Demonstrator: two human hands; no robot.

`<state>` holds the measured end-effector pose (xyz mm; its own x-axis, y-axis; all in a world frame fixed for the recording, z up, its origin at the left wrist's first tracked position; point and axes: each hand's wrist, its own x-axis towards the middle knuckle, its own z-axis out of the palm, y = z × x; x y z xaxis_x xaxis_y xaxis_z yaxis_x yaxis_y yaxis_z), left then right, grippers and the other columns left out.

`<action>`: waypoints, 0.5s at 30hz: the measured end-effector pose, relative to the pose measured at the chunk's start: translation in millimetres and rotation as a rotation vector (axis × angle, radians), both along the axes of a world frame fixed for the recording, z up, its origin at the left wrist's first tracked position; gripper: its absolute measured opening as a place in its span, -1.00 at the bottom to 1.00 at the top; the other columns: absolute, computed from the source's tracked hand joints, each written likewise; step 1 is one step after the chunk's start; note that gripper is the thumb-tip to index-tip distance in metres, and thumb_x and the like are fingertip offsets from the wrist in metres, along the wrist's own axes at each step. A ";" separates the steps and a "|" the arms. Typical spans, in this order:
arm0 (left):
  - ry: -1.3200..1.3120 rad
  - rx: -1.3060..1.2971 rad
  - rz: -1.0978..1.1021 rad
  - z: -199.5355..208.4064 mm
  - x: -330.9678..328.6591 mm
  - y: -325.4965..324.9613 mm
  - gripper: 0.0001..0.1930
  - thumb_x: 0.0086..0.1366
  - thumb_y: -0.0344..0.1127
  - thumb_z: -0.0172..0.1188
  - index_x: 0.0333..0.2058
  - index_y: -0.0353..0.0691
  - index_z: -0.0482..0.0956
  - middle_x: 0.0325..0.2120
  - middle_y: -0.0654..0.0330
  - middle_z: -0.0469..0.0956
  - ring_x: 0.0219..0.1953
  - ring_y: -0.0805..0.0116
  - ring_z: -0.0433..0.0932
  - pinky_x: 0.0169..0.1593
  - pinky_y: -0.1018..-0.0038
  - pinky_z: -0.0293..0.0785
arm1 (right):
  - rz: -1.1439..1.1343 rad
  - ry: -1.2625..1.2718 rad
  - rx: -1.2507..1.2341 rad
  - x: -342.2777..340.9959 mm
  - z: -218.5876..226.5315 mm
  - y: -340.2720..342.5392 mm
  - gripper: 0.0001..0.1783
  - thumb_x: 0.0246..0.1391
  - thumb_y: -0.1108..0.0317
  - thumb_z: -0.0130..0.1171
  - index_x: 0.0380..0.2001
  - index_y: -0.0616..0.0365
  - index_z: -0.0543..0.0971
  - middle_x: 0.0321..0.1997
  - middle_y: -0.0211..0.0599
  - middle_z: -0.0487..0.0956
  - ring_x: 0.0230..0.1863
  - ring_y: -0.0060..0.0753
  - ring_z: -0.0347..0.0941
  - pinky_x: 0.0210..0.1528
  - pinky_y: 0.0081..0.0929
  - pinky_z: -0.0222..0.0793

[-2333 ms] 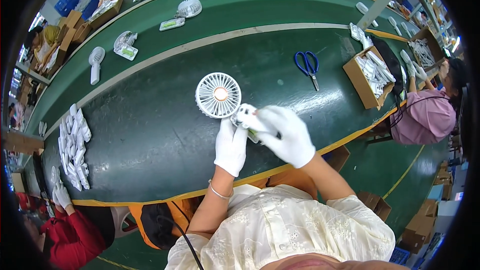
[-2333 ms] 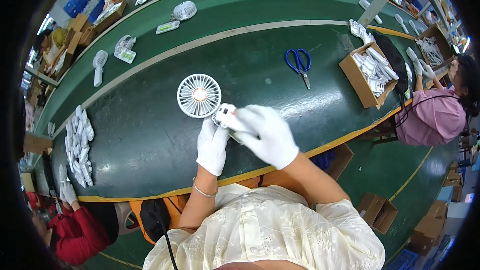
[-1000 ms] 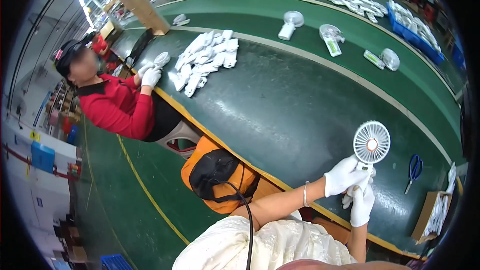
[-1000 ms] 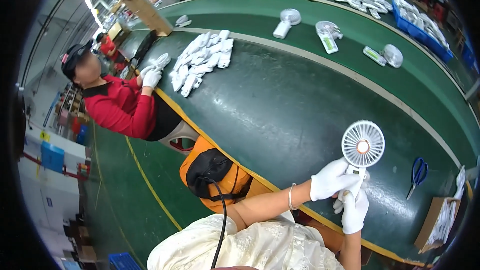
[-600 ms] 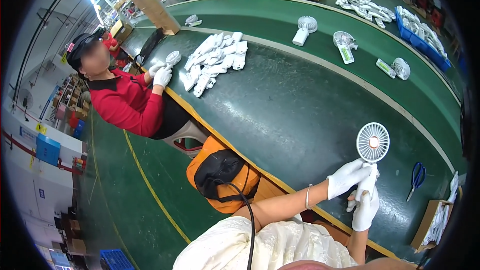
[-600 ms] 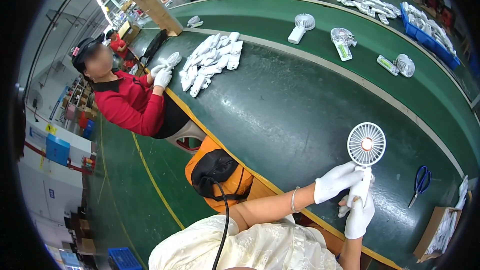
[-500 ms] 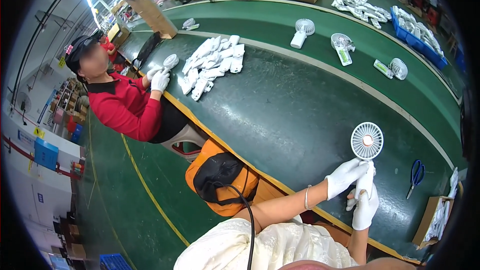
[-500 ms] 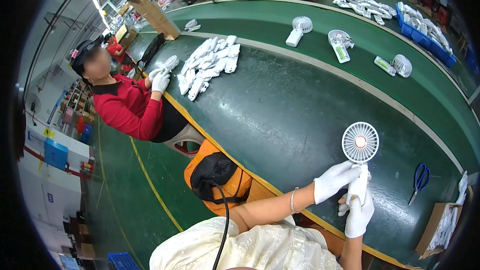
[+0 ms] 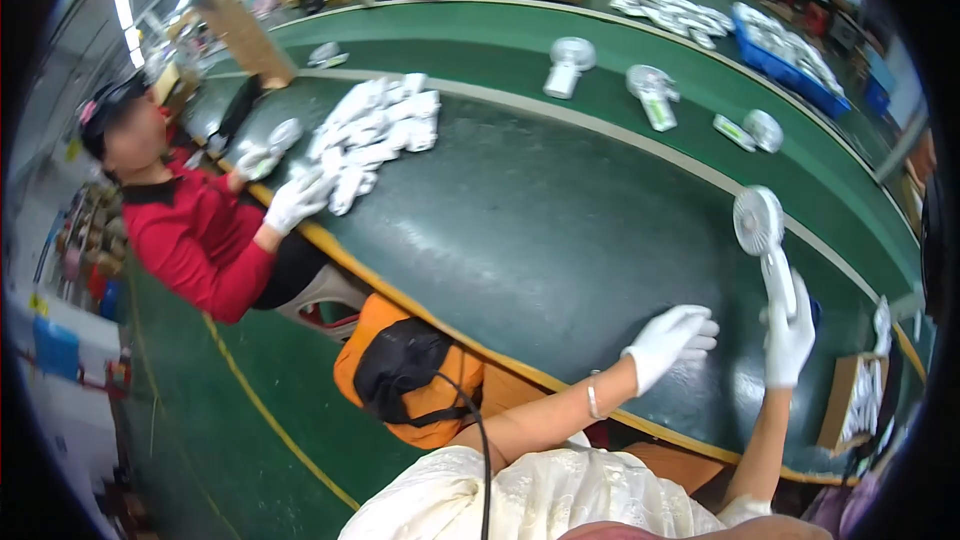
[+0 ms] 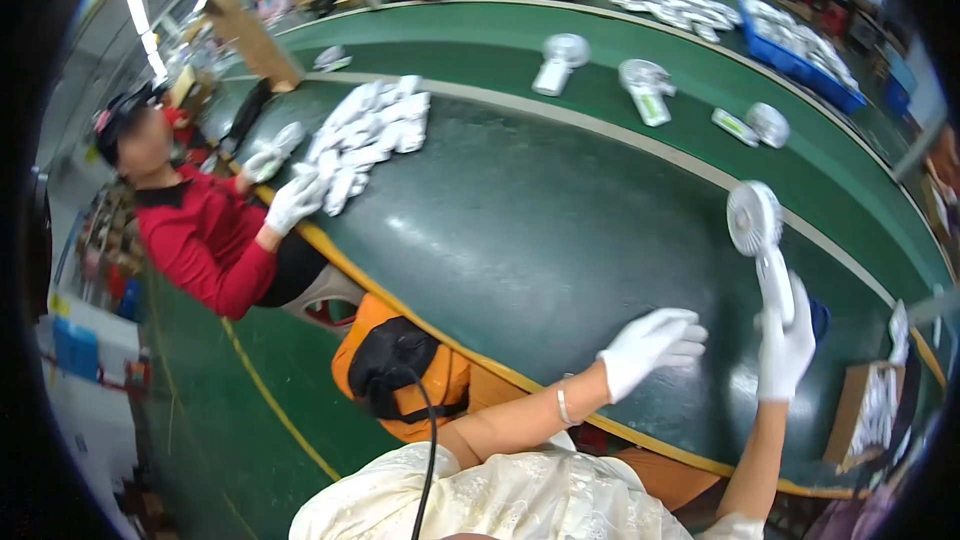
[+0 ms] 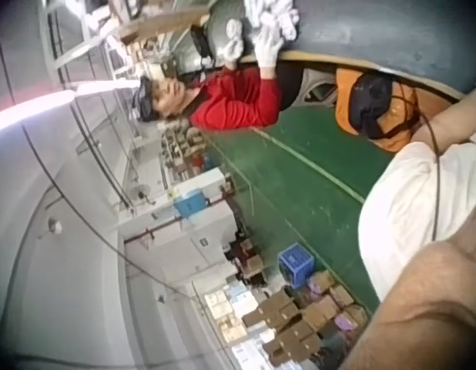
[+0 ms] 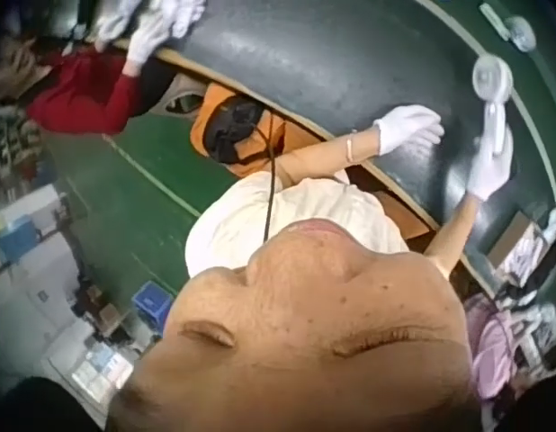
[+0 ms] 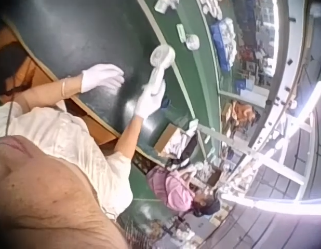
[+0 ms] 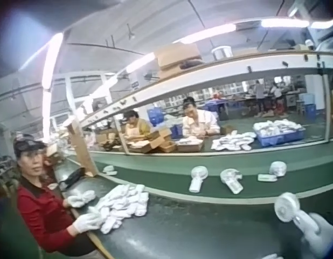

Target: The person puts on gloves, tests and assembles handheld fans by fitting components and plastic casings together, and rests their hands on the table.

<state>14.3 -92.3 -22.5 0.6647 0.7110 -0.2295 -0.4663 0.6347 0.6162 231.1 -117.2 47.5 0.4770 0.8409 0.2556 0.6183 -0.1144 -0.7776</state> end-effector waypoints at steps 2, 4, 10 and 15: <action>0.040 -0.015 0.032 -0.4 -15.5 4.1 -0.57 0.51 -0.18 0.00 0.21 -0.34 0.33 0.09 -0.08 0.49 0.08 0.11 0.56 0.17 0.26 0.50 | 0.007 -0.420 0.264 3.7 -20.1 48.5 -0.54 0.24 0.37 0.14 0.22 0.07 0.48 -0.12 -0.26 0.65 -0.30 -0.51 0.58 -0.33 -0.53 0.46; 0.056 -0.022 0.032 5.0 -19.4 4.9 -0.57 0.50 -0.20 0.00 0.21 -0.34 0.33 0.09 -0.09 0.49 0.09 0.09 0.56 0.16 0.26 0.50 | -0.026 -0.706 0.281 4.2 -7.6 86.3 -0.48 0.20 0.44 0.14 0.24 -0.09 0.47 0.01 -0.21 0.62 -0.11 -0.23 0.61 -0.12 -0.34 0.52; 0.022 -0.052 -0.007 8.8 -4.1 5.1 -0.59 0.51 -0.22 -0.02 0.20 -0.34 0.35 0.10 -0.09 0.49 0.10 0.09 0.55 0.16 0.26 0.50 | -0.083 -0.778 -0.018 69.8 -34.2 194.0 -0.36 0.13 0.43 0.12 0.29 -0.30 0.37 0.30 -0.05 0.39 0.07 0.15 0.47 0.10 -0.08 0.43; 0.020 -0.053 -0.013 12.0 -9.8 6.4 -0.59 0.51 -0.22 -0.02 0.20 -0.34 0.35 0.10 -0.08 0.49 0.09 0.09 0.55 0.15 0.26 0.51 | -0.292 -0.938 0.055 83.2 -75.7 216.3 -0.44 0.13 0.34 0.14 0.23 -0.24 0.42 0.15 -0.13 0.47 0.01 0.02 0.49 0.04 -0.12 0.45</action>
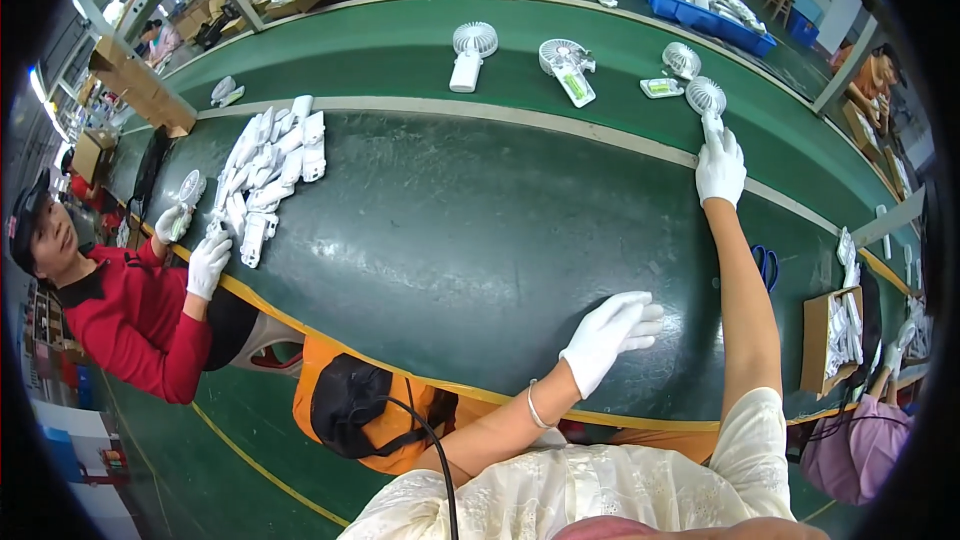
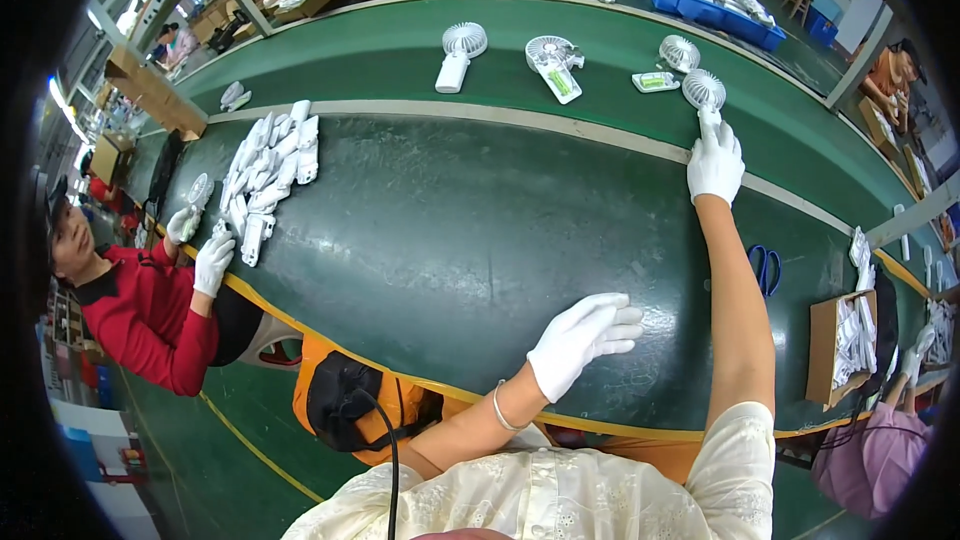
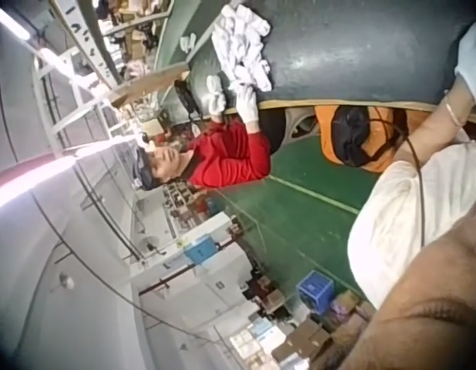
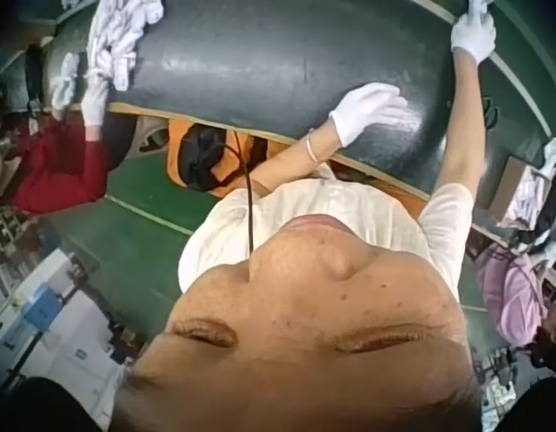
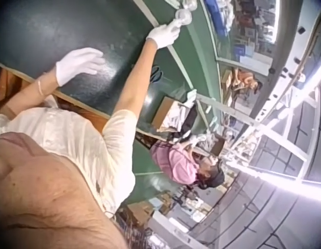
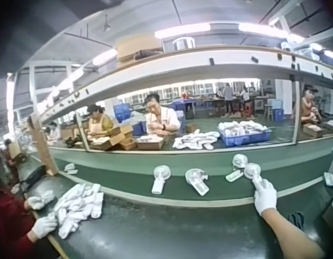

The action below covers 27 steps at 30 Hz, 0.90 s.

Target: The person puts on gloves, tests and assembles handheld fans by fitting components and plastic casings together, and rests their hands on the table.

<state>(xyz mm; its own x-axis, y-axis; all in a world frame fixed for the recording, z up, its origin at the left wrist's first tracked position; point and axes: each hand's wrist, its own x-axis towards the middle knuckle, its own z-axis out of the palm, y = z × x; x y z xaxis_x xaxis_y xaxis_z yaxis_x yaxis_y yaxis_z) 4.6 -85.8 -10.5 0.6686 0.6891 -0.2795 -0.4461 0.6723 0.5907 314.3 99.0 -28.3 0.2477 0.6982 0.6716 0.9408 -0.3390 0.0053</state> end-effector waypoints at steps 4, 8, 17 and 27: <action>-0.001 -0.056 -0.049 3.9 -6.9 -2.6 -0.59 0.51 -0.23 -0.01 0.19 -0.36 0.36 0.11 -0.08 0.49 0.09 0.10 0.55 0.15 0.27 0.50 | 0.067 0.103 0.007 -20.7 6.4 -5.6 -0.75 0.10 0.37 0.16 -0.13 -0.03 0.67 -0.10 -0.13 0.58 -0.08 0.03 0.50 -0.05 -0.08 0.45; -0.030 -0.068 -0.102 3.7 5.8 -4.2 -0.59 0.51 -0.24 -0.02 0.19 -0.38 0.36 0.12 -0.09 0.48 0.10 0.10 0.54 0.16 0.26 0.50 | 0.041 0.285 -0.100 -8.8 19.4 -16.7 -0.80 0.11 0.28 0.16 -0.25 0.03 0.70 -0.13 -0.09 0.63 -0.13 0.00 0.55 -0.06 -0.14 0.46; -0.051 -0.047 -0.138 -8.3 12.0 -14.7 -0.62 0.52 -0.26 -0.04 0.17 -0.38 0.37 0.08 -0.07 0.50 0.07 0.11 0.55 0.14 0.25 0.51 | -0.023 0.526 -0.162 -7.1 17.9 -4.3 -0.73 0.16 0.15 0.11 -0.21 -0.07 0.72 -0.12 -0.11 0.66 -0.07 -0.02 0.58 0.04 -0.21 0.47; -0.071 -0.022 -0.070 -8.8 13.8 -15.6 -0.65 0.51 -0.29 -0.03 0.14 -0.37 0.40 0.03 -0.09 0.54 0.00 0.12 0.61 0.07 0.28 0.57 | 0.456 1.243 0.224 35.2 7.6 -42.1 -0.70 0.22 0.32 0.11 -0.07 0.17 0.69 -0.31 -0.47 0.57 -0.36 -0.69 0.36 -0.23 -0.63 0.33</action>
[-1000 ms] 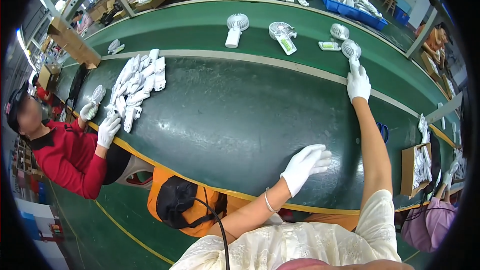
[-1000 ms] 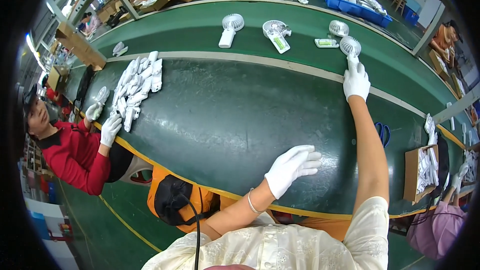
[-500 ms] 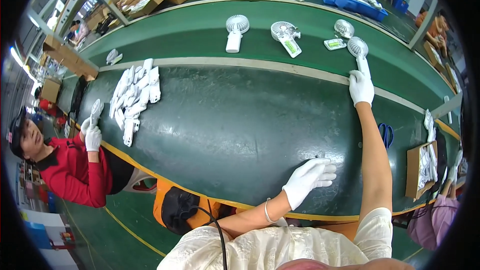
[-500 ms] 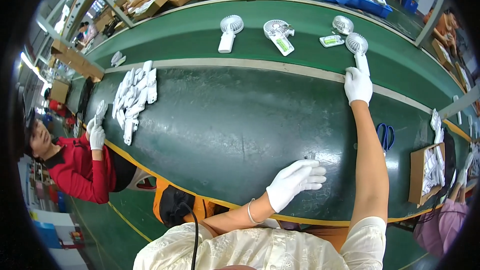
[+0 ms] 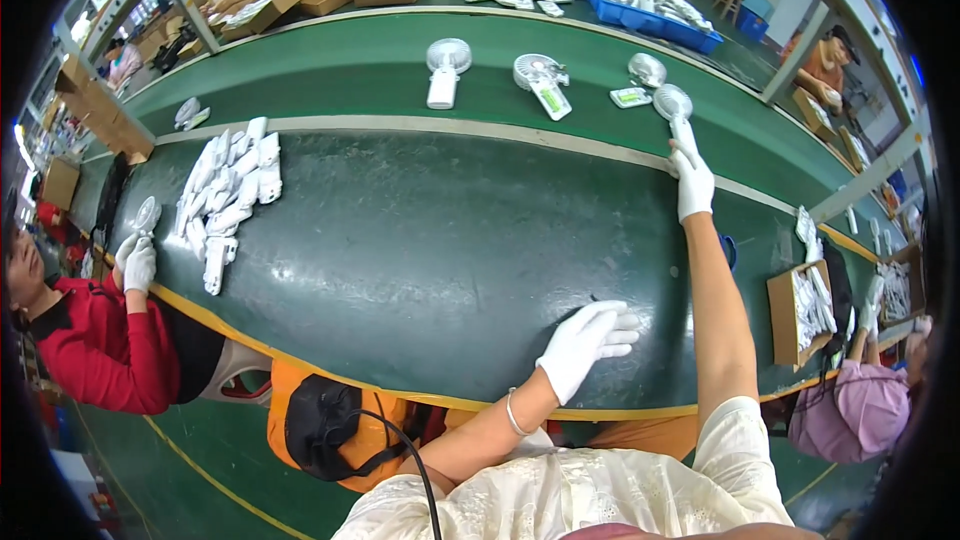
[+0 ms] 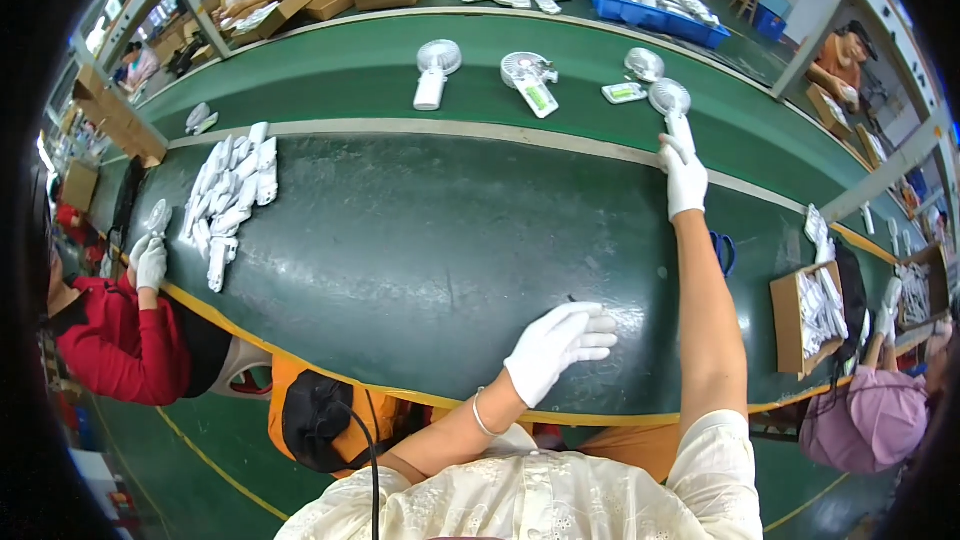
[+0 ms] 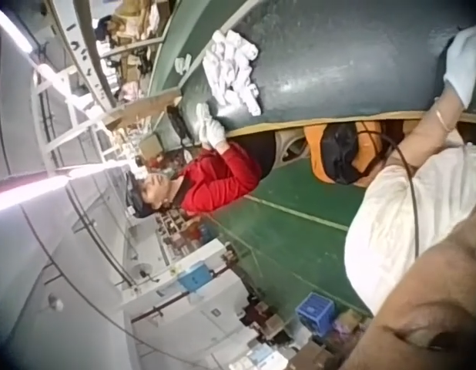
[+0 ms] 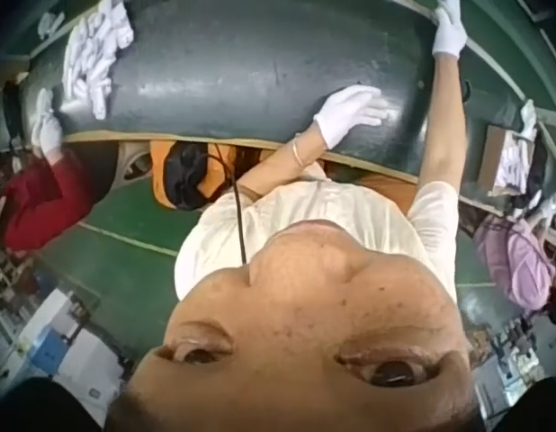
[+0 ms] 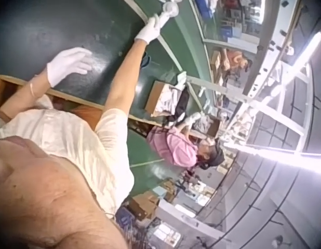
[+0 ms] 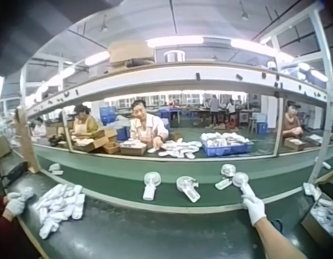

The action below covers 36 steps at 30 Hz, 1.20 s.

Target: The person puts on gloves, tests and assembles handheld fans by fitting components and plastic casings together, and rests their hands on the table.

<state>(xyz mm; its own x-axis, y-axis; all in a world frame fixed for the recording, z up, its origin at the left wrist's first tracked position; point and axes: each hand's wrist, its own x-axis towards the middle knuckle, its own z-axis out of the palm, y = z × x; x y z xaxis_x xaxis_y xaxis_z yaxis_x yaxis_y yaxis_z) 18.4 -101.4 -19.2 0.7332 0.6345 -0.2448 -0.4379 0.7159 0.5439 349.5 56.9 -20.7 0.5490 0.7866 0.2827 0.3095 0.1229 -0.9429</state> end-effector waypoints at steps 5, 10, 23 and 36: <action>0.021 0.065 -0.003 0.1 -6.8 -0.7 -0.66 0.50 -0.29 -0.03 0.14 -0.35 0.40 0.02 -0.10 0.55 0.00 0.11 0.61 0.07 0.27 0.57 | 0.039 -0.271 -0.108 -58.1 13.6 -27.4 -0.69 0.15 0.32 0.14 -0.09 0.21 0.68 -0.29 -0.36 0.66 -0.30 -0.59 0.51 -0.16 -0.58 0.42; 0.050 0.063 -0.026 -0.7 1.3 -2.8 -0.65 0.49 -0.28 -0.01 0.14 -0.35 0.40 0.02 -0.10 0.54 0.01 0.09 0.61 0.07 0.26 0.56 | 0.064 -0.365 -0.181 -65.0 9.4 -40.4 -0.70 0.13 0.33 0.13 -0.11 0.14 0.69 -0.18 -0.26 0.68 -0.16 -0.40 0.60 -0.02 -0.49 0.44; 0.053 0.064 -0.034 0.7 -1.9 -1.0 -0.64 0.50 -0.29 -0.02 0.16 -0.36 0.39 0.01 -0.09 0.53 0.02 0.07 0.60 0.08 0.23 0.56 | -0.005 -0.489 -0.154 -72.6 7.4 -37.1 -0.75 0.13 0.32 0.14 -0.16 0.06 0.70 -0.22 -0.27 0.67 -0.18 -0.32 0.61 -0.02 -0.45 0.46; 0.163 0.089 -0.106 4.1 5.0 5.6 -0.63 0.49 -0.29 0.00 0.16 -0.39 0.36 0.03 -0.11 0.51 0.06 0.04 0.56 0.15 0.16 0.54 | 0.012 -0.628 -0.077 -73.8 3.2 -39.0 -0.78 0.12 0.30 0.12 -0.24 0.02 0.70 -0.32 -0.25 0.62 -0.19 -0.12 0.56 -0.07 -0.25 0.44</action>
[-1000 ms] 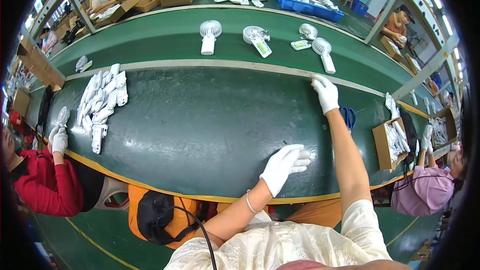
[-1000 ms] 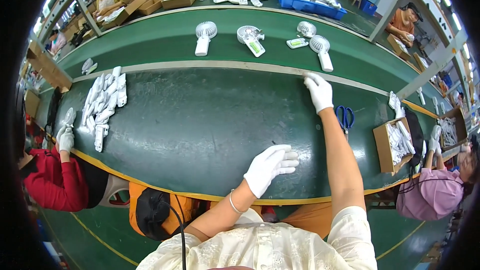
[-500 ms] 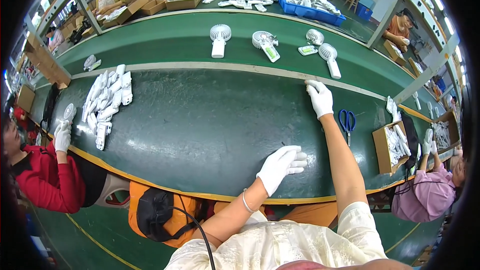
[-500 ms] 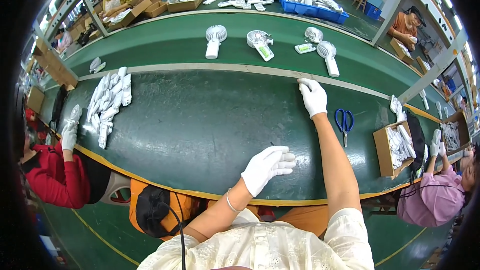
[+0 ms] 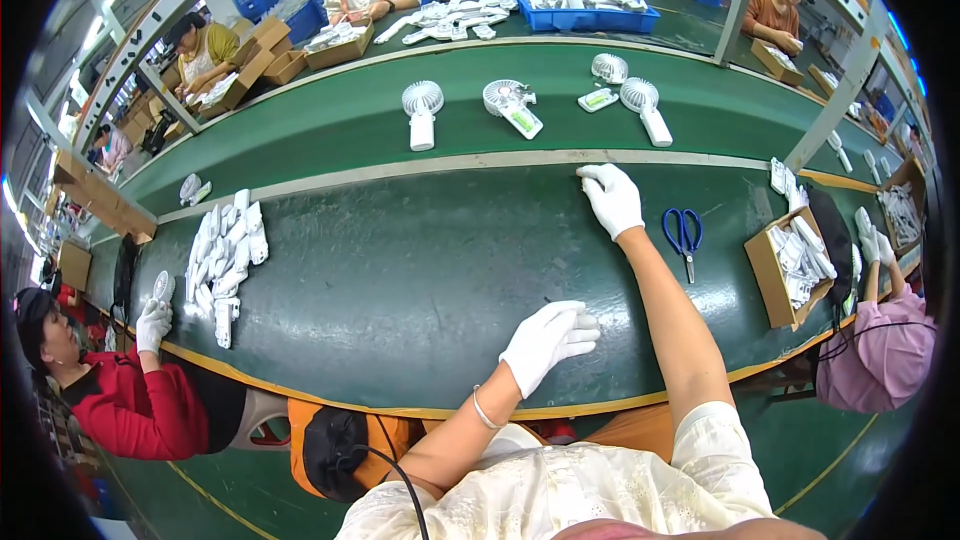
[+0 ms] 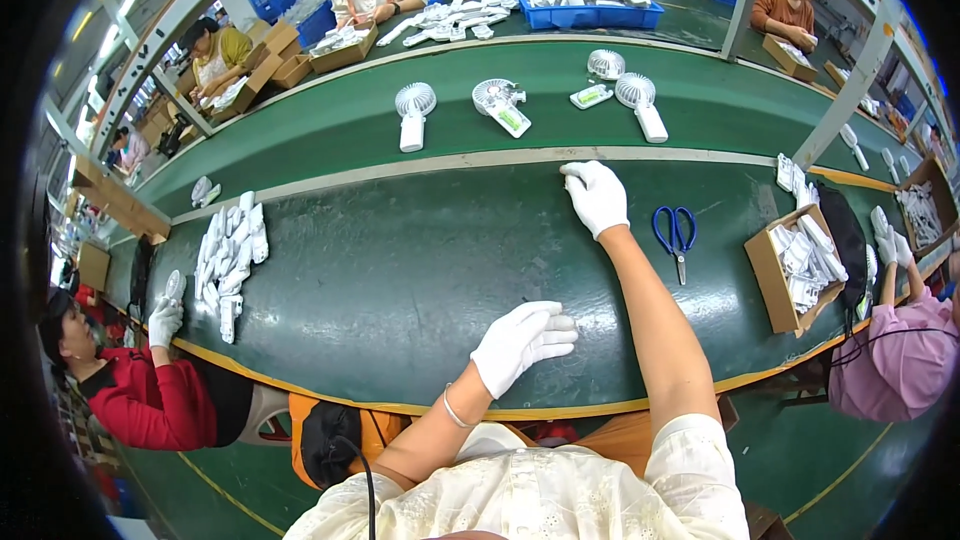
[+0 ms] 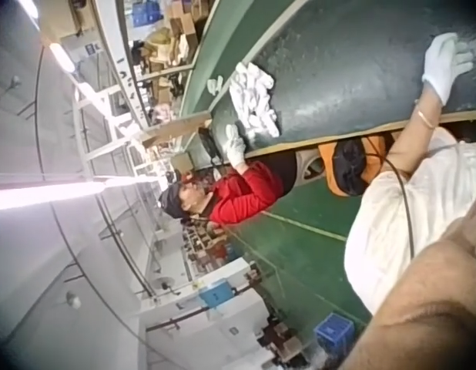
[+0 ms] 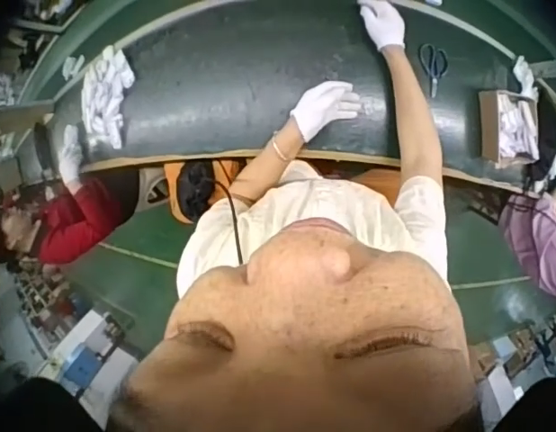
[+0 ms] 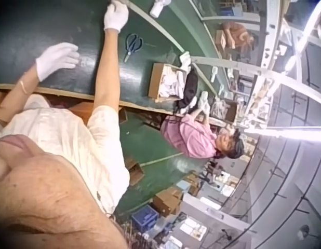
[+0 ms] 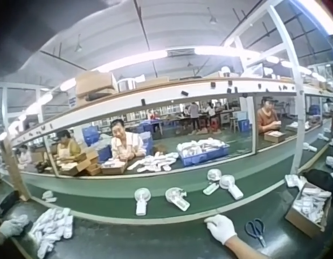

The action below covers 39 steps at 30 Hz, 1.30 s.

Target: The person puts on gloves, tests and assembles handheld fans by fitting components and plastic casings together, and rests their hands on the table.

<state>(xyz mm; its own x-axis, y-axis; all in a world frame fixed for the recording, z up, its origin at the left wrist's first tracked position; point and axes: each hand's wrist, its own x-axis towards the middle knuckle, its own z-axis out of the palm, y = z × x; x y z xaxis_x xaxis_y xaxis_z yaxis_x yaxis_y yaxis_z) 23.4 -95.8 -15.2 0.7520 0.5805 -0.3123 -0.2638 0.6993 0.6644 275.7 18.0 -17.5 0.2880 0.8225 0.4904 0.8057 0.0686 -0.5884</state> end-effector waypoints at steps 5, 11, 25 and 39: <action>0.036 -0.036 -0.020 0.8 1.2 3.0 -0.63 0.49 -0.29 0.01 0.15 -0.39 0.37 0.02 -0.11 0.52 0.06 0.04 0.56 0.14 0.19 0.56 | -0.016 -0.079 -0.020 -0.4 -2.5 2.8 -0.79 0.11 0.30 0.13 -0.26 0.01 0.70 -0.34 -0.23 0.62 -0.19 -0.11 0.55 -0.08 -0.23 0.44; 0.113 -0.021 -0.135 11.8 5.5 16.2 -0.63 0.49 -0.27 0.01 0.15 -0.37 0.38 0.01 -0.13 0.52 0.02 0.04 0.59 0.09 0.23 0.59 | -0.043 -0.160 -0.063 -7.5 2.6 21.9 -0.75 0.11 0.27 0.16 -0.18 0.07 0.68 -0.29 -0.23 0.64 -0.17 -0.14 0.57 -0.06 -0.28 0.44; -0.071 -0.093 -0.281 1.0 0.4 23.8 -0.53 0.51 -0.19 -0.02 0.23 -0.41 0.30 0.09 -0.17 0.45 0.08 0.04 0.54 0.17 0.17 0.50 | -0.319 -0.194 -0.260 -29.2 3.4 136.9 -0.30 0.06 0.04 0.27 0.24 0.03 0.36 0.14 -0.05 0.49 0.07 0.06 0.50 0.09 -0.12 0.44; -0.083 -0.050 -0.273 -1.3 -3.9 27.1 -0.51 0.50 -0.20 -0.01 0.25 -0.42 0.27 0.12 -0.20 0.43 0.06 0.00 0.57 0.12 0.17 0.55 | 0.149 0.765 -0.162 -28.5 15.9 100.2 -0.72 0.21 0.12 0.15 -0.27 0.12 0.58 -0.40 -0.51 0.53 -0.49 -0.70 0.32 -0.46 -0.64 0.27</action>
<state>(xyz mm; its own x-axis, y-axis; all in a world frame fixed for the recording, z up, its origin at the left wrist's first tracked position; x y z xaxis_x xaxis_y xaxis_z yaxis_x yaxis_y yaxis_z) 19.5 -68.6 -16.5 0.9025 0.3388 -0.2658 -0.1138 0.7830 0.6116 247.2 118.2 -1.6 0.3781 0.9230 0.0718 0.1633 0.0099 -0.9865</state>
